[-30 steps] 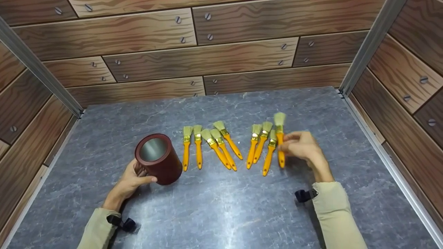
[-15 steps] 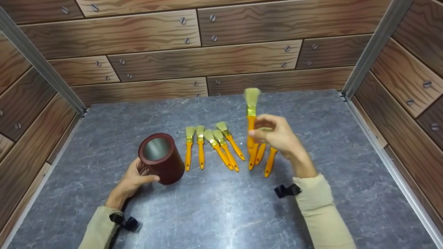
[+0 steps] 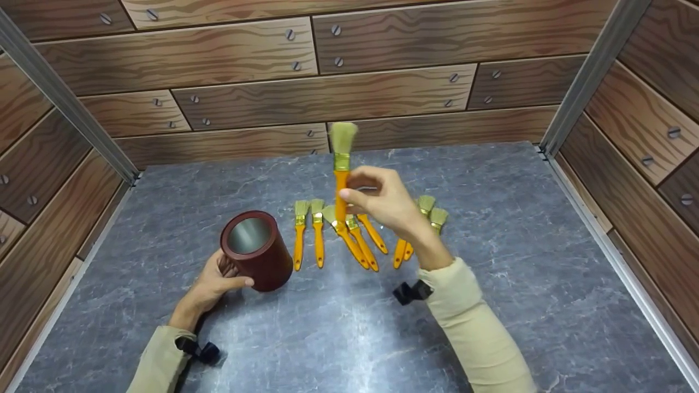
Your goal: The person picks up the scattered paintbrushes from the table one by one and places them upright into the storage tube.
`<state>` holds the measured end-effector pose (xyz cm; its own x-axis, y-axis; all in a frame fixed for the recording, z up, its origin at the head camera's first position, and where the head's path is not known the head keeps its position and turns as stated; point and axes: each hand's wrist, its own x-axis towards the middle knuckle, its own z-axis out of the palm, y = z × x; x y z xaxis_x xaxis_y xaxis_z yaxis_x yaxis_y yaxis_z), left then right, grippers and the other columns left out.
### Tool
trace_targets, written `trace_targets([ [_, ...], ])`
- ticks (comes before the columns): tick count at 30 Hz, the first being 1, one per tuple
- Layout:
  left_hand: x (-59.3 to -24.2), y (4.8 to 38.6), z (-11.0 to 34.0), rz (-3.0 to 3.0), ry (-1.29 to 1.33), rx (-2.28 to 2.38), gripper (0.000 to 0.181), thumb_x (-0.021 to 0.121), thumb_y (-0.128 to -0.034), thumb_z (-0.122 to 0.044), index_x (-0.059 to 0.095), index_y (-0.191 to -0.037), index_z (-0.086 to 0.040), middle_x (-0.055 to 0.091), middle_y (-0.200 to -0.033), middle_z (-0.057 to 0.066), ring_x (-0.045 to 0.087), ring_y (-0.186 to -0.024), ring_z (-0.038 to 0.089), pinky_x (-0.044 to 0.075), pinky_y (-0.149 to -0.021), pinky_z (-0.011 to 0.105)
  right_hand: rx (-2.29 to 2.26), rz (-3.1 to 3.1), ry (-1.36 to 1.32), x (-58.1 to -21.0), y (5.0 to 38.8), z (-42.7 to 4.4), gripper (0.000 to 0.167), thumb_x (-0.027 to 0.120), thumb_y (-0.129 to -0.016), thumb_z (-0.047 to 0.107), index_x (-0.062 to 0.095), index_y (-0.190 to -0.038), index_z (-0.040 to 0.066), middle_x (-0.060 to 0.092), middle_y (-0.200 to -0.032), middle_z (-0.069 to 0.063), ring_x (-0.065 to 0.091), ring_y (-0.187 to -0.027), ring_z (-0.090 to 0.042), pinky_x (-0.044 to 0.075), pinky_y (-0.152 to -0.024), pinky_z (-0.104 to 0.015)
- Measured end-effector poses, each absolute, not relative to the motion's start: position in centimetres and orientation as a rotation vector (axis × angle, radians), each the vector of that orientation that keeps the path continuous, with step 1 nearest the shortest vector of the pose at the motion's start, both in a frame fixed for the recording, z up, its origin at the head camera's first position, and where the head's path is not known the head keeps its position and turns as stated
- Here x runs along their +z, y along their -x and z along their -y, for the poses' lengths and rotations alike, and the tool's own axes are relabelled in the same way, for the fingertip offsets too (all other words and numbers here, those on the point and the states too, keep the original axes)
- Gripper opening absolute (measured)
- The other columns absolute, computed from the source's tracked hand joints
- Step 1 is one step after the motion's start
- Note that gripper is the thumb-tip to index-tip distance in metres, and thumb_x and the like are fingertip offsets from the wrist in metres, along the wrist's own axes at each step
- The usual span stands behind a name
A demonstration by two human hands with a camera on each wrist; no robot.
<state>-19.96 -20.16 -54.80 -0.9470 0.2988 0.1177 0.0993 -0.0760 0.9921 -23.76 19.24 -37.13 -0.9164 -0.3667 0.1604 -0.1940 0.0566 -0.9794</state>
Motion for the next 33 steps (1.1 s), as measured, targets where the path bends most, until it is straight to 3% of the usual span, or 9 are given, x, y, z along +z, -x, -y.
trace_targets([
  [25,-55.0,20.0,20.2,-2.014,-0.442,2.176,0.102,0.095,-0.079,-0.004,0.041,-0.164,-0.017,0.056,-0.158,0.01,0.051,-0.149,0.023,0.043,-0.125,0.032,-1.95,-2.036,0.773,-36.5,23.8,-7.5,0.018,0.074,-0.097,-0.003,0.072,-0.113,-0.011,0.074,-0.105,-0.02,0.08,-0.09,-0.028,0.067,-0.089,-0.053],
  [33,-54.8,20.2,20.3,-2.028,-0.458,2.138,0.099,0.094,-0.0815,-0.008,0.042,-0.164,-0.023,0.055,-0.16,0.007,0.049,-0.151,0.023,0.04,-0.128,0.036,-1.932,-1.988,0.776,-37.8,24.2,-5.5,0.017,0.073,-0.097,-0.005,0.072,-0.114,-0.009,0.075,-0.109,-0.023,0.08,-0.096,-0.03,0.067,-0.091,-0.045],
])
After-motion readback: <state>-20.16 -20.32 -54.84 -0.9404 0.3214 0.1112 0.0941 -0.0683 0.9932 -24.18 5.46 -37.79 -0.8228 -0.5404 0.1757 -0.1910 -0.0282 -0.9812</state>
